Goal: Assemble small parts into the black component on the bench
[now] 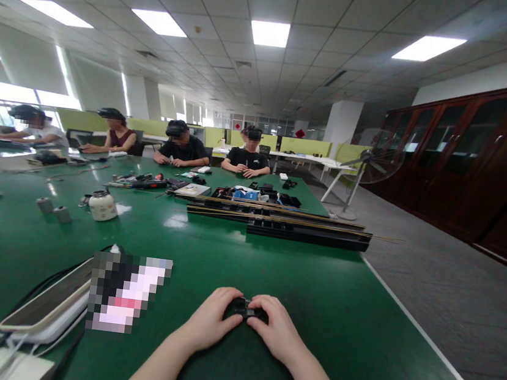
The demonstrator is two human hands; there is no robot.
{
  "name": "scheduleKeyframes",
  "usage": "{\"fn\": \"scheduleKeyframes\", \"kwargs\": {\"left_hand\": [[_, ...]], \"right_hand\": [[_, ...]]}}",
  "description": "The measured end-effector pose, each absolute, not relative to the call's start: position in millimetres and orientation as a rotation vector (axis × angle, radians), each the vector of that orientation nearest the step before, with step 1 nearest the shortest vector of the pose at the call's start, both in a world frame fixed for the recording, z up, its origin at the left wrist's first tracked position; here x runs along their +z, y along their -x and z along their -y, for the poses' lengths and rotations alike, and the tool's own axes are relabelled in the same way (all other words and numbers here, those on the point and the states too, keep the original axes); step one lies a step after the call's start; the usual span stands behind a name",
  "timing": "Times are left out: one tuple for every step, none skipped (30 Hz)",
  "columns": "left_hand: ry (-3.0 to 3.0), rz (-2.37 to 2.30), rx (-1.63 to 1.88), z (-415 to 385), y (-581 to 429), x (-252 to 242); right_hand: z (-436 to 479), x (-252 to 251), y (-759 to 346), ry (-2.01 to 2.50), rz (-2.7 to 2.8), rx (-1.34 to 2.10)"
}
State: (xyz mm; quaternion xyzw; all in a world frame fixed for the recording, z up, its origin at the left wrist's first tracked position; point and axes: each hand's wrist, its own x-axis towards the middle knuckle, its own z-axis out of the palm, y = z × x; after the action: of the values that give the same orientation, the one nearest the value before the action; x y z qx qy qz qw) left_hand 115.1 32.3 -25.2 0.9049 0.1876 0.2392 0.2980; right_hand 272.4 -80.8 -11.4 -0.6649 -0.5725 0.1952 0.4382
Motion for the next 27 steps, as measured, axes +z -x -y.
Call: {"fn": "scheduleKeyframes", "kwargs": {"left_hand": [[-2.406,-0.496,0.631,-32,-115,-25],[-2.408,-0.493,0.629,-32,-115,-25],[-2.410,-0.489,0.626,-32,-115,-25],[-2.412,-0.486,0.625,-32,-115,-25],[-2.414,-0.483,0.627,-32,-115,-25],[-2.415,-0.481,0.630,-32,-115,-25],[-2.416,-0.480,0.634,-32,-115,-25],[-2.417,-0.478,0.635,-32,-114,-25],[-2.418,-0.477,0.635,-32,-114,-25],[-2.417,-0.477,0.635,-32,-114,-25],[-2.416,-0.478,0.634,-31,-114,-24],[-2.415,-0.479,0.631,-31,-114,-24],[-2.413,-0.481,0.628,-31,-114,-23],[-2.412,-0.483,0.624,-31,-114,-23],[-2.412,-0.485,0.618,-30,-114,-22],[-2.412,-0.489,0.611,-30,-114,-22],[-2.413,-0.492,0.604,-30,-114,-21],[-2.413,-0.496,0.597,-30,-114,-21],[-2.413,-0.500,0.594,-30,-114,-20],[-2.413,-0.501,0.590,-30,-114,-19],[-2.412,-0.501,0.588,-30,-114,-19],[-2.412,-0.500,0.587,-30,-114,-18],[-2.413,-0.499,0.587,-29,-114,-18],[-2.413,-0.499,0.588,-29,-114,-17],[-2.414,-0.498,0.589,-29,-114,-17],[-2.414,-0.497,0.590,-29,-114,-17],[-2.415,-0.497,0.592,-29,-114,-16]], "right_hand": [[81,-12,-272,1.653,1.424,0.487],[81,-12,-273,1.651,1.424,0.489],[81,-12,-273,1.647,1.423,0.492],[81,-12,-273,1.641,1.419,0.495],[81,-12,-272,1.634,1.410,0.501],[81,-12,-272,1.626,1.395,0.509],[81,-12,-272,1.619,1.374,0.522],[81,-12,-272,1.613,1.349,0.536],[81,-11,-273,1.606,1.323,0.551],[81,-10,-273,1.598,1.297,0.564],[81,-10,-273,1.591,1.272,0.577],[80,-9,-274,1.585,1.248,0.588],[80,-9,-275,1.582,1.226,0.597],[80,-9,-277,1.583,1.207,0.608],[79,-9,-278,1.584,1.190,0.621],[78,-10,-279,1.585,1.178,0.634],[77,-12,-281,1.580,1.169,0.647],[76,-14,-282,1.567,1.159,0.658],[75,-15,-284,1.546,1.145,0.670],[74,-17,-285,1.515,1.123,0.686],[73,-19,-286,1.479,1.092,0.711],[73,-20,-287,1.440,1.055,0.741],[72,-21,-287,1.403,1.015,0.772],[72,-21,-288,1.371,0.977,0.800],[72,-21,-288,1.346,0.942,0.820],[72,-20,-288,1.327,0.909,0.831],[72,-19,-289,1.314,0.876,0.834]]}}
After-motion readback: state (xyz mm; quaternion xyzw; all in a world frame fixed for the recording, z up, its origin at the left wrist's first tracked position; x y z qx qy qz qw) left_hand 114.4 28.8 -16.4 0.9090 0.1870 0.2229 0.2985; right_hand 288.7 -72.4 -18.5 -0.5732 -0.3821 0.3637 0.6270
